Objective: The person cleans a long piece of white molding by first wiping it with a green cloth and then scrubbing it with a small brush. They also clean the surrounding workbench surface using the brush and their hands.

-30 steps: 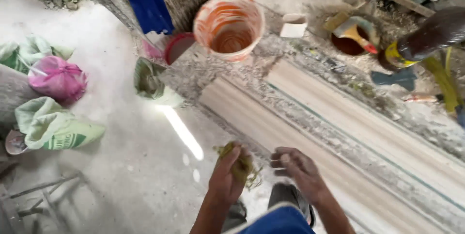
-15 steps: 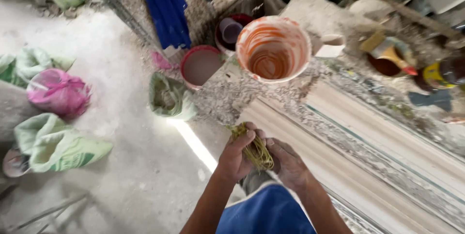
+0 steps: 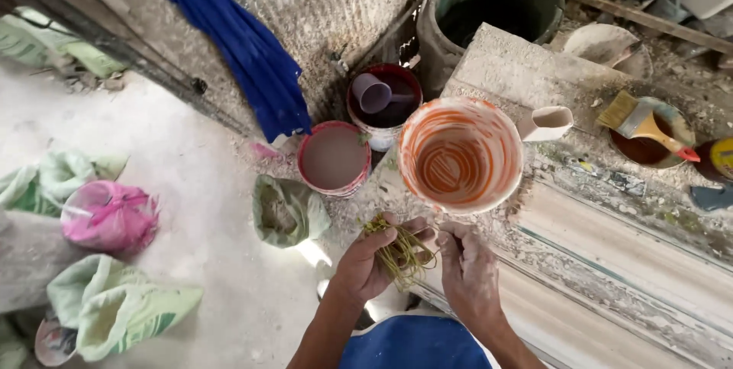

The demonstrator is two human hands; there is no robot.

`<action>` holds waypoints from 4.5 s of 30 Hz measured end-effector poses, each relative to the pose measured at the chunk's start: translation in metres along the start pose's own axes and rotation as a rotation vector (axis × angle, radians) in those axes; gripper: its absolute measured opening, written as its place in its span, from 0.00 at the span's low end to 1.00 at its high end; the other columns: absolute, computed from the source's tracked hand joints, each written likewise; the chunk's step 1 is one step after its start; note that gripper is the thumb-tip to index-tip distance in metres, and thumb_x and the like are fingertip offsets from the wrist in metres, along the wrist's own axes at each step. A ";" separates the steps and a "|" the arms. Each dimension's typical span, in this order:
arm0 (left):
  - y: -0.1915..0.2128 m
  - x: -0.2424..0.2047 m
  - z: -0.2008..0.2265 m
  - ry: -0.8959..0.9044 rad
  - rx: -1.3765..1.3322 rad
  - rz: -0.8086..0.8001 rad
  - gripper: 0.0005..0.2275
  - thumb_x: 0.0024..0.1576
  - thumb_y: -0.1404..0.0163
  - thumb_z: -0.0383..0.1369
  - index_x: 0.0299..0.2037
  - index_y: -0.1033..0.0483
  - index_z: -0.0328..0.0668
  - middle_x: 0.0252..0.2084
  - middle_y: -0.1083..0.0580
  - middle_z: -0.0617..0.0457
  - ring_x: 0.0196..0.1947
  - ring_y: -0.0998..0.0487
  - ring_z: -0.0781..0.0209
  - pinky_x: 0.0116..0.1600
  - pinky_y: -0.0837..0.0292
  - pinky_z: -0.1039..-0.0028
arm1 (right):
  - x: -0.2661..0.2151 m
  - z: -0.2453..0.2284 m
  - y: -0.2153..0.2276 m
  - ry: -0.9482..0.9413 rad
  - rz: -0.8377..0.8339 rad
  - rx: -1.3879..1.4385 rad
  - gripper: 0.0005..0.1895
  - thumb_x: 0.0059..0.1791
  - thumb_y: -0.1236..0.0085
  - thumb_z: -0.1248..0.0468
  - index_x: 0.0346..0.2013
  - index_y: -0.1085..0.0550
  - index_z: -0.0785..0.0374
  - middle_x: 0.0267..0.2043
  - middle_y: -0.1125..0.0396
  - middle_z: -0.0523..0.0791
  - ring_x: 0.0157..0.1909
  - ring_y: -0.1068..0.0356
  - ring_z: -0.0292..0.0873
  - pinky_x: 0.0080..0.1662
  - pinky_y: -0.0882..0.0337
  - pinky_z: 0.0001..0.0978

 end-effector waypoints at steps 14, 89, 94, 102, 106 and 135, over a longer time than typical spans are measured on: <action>0.038 0.062 0.141 0.294 -0.168 -0.102 0.06 0.62 0.46 0.28 0.48 0.24 0.45 0.61 0.28 0.40 0.67 0.31 0.34 0.61 0.27 0.37 | 0.065 -0.108 -0.063 0.266 0.580 -0.290 0.13 0.57 0.51 0.67 0.55 0.28 0.68 0.42 0.27 0.49 0.33 0.28 0.38 0.33 0.26 0.27; -0.017 0.061 0.115 0.374 1.584 -0.173 0.17 0.55 0.49 0.25 0.55 0.31 0.34 0.39 0.23 0.49 0.36 0.23 0.67 0.41 0.23 0.73 | 0.001 0.018 -0.158 -0.374 -0.090 1.140 0.27 0.52 0.47 0.59 0.63 0.37 0.66 0.54 0.32 0.47 0.53 0.30 0.44 0.52 0.25 0.46; -0.013 0.060 0.108 0.379 1.415 -0.181 0.23 0.54 0.52 0.23 0.61 0.40 0.38 0.41 0.29 0.49 0.35 0.26 0.66 0.40 0.25 0.73 | 0.006 -0.009 -0.143 -0.233 -0.061 1.061 0.33 0.43 0.41 0.59 0.62 0.37 0.58 0.54 0.32 0.43 0.55 0.31 0.37 0.53 0.30 0.29; -0.026 0.049 0.101 0.539 1.617 -0.406 0.30 0.54 0.49 0.23 0.69 0.42 0.45 0.51 0.36 0.54 0.46 0.35 0.66 0.47 0.31 0.69 | 0.001 0.006 -0.139 -0.365 -0.023 0.732 0.18 0.49 0.38 0.58 0.47 0.31 0.63 0.39 0.33 0.43 0.42 0.33 0.39 0.44 0.30 0.32; -0.022 0.047 0.108 0.599 1.084 -0.211 0.30 0.52 0.47 0.25 0.69 0.38 0.47 0.47 0.29 0.55 0.43 0.30 0.67 0.53 0.27 0.69 | 0.009 -0.026 -0.140 -0.211 -0.167 1.087 0.15 0.50 0.42 0.59 0.48 0.31 0.62 0.41 0.31 0.45 0.44 0.30 0.41 0.47 0.27 0.35; -0.024 0.041 0.142 0.414 1.336 -0.126 0.35 0.53 0.39 0.37 0.72 0.40 0.46 0.41 0.29 0.51 0.42 0.25 0.64 0.48 0.24 0.74 | 0.037 -0.059 -0.103 0.165 0.141 -0.138 0.23 0.51 0.41 0.61 0.61 0.28 0.60 0.47 0.32 0.55 0.51 0.33 0.53 0.52 0.33 0.51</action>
Point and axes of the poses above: each hand's wrist, its own x-axis towards the middle knuckle, its own y-axis out of the back of the hand, z = x × y, the point moved 10 cm from there along x, towards the middle knuckle
